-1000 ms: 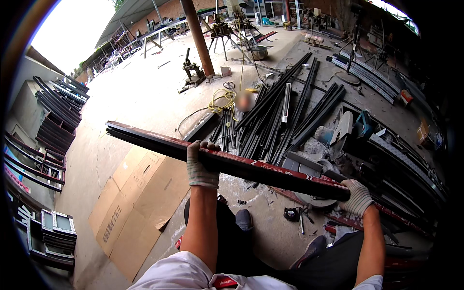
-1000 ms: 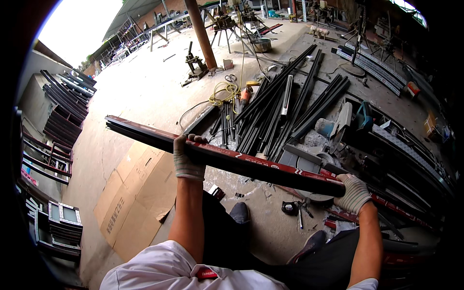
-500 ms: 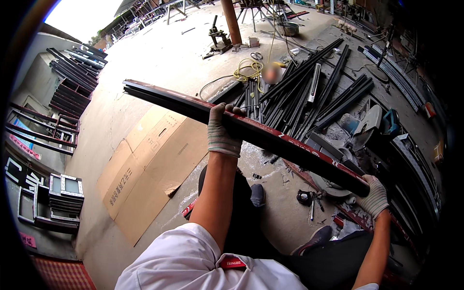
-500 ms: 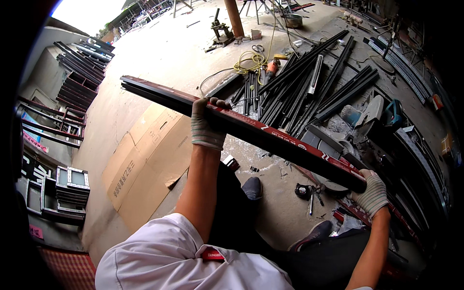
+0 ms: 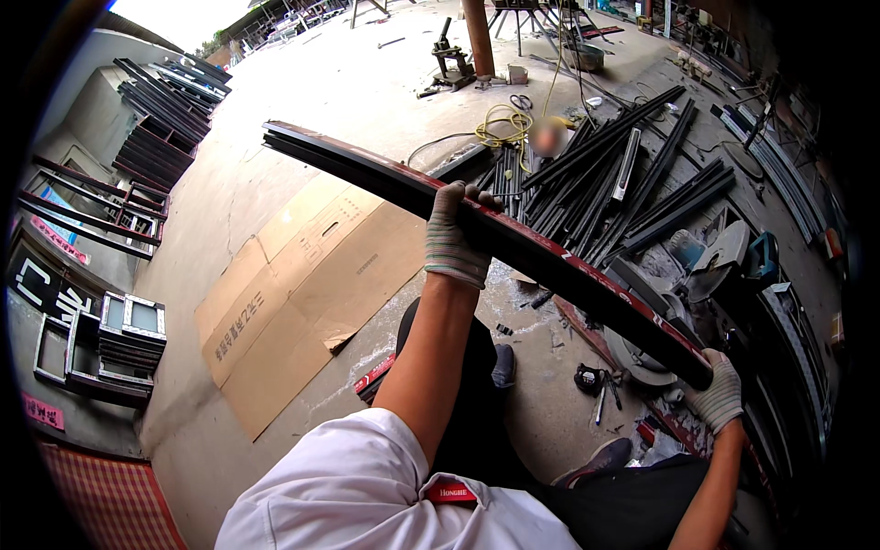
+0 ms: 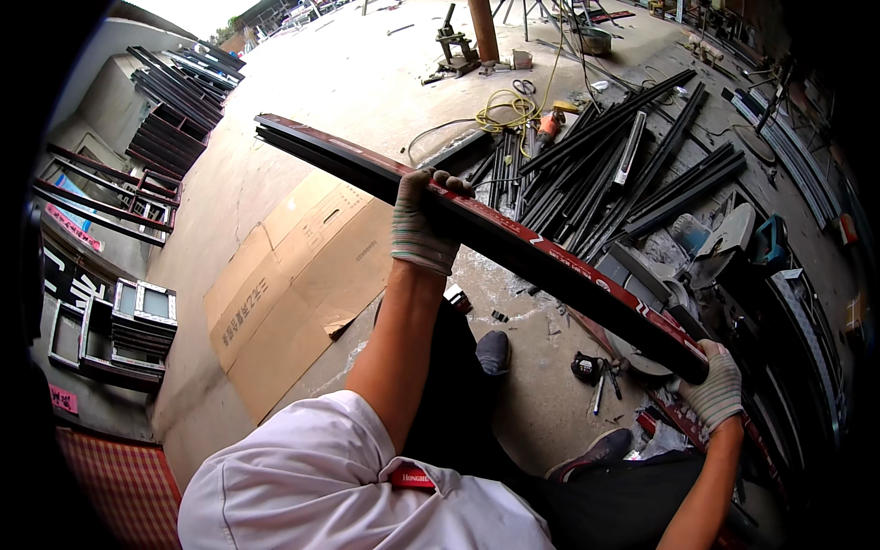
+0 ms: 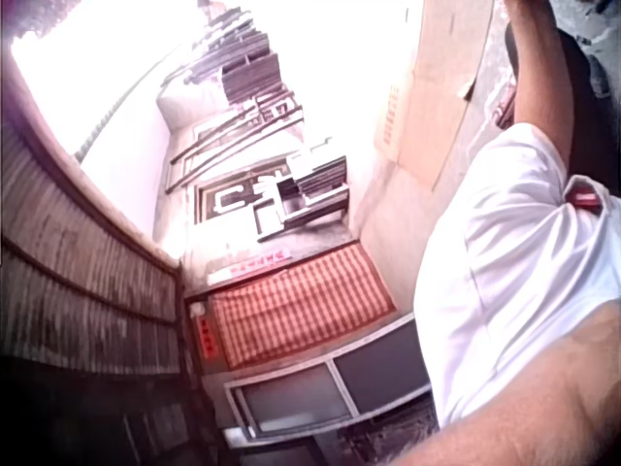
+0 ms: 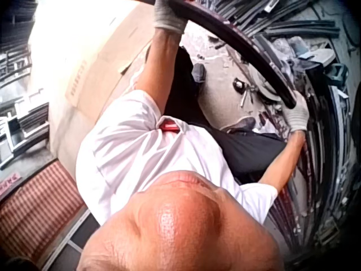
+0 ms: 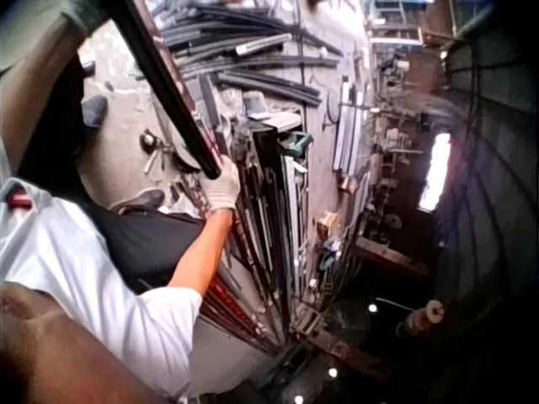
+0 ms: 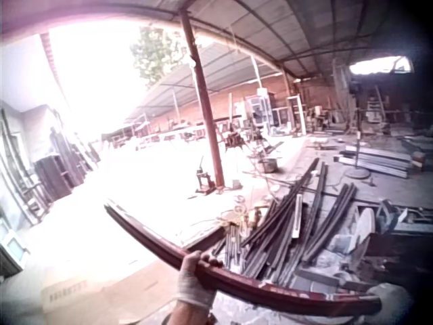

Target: The person measures and marks a long metal profile with a tape measure and marker, then positions it on a chop saw and cuts it. The person repeats the measuring and cutting process on another profile, handling the cut pieces afterward.

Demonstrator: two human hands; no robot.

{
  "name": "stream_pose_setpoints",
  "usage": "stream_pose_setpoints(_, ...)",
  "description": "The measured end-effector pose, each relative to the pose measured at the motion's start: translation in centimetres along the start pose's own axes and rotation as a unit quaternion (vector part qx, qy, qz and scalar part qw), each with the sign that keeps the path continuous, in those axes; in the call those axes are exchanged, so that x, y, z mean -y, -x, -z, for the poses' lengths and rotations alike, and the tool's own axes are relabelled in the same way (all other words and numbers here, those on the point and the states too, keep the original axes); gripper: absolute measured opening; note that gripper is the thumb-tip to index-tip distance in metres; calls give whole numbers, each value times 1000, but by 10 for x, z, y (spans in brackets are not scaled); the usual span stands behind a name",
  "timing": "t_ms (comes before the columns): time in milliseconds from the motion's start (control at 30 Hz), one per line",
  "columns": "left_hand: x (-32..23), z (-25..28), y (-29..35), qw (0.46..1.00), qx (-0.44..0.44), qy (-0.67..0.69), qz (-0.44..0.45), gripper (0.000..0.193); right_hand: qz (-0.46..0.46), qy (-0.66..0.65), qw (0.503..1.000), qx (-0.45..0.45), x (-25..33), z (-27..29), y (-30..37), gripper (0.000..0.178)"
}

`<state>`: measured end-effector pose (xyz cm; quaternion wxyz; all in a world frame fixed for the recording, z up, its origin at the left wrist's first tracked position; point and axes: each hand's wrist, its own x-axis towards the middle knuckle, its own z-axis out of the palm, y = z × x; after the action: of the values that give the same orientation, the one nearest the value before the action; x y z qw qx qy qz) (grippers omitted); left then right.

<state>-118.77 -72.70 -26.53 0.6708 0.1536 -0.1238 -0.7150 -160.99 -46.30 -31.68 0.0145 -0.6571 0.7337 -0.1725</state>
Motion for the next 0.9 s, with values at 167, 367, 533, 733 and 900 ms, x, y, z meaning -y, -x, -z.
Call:
stream_pose_setpoints(167,1,0,-3,1000,-1,-5,-1,16,-7,-7,1000,10,0,3,0,51)
stream_pose_setpoints(367,1,1,-2,1000,6,-1,0,16,-27,-14,999,33,-4,1,1,58)
stream_pose_setpoints(533,2,-2,0,1000,3,-6,1,16,-36,-6,998,47,-1,7,0,56)
stream_pose_setpoints(733,2,1,-3,1000,8,-3,9,16,-38,-4,998,40,3,9,-1,55)
stream_pose_setpoints(900,-2,7,-6,1000,21,14,18,16,-23,7,999,33,1,8,-1,57)
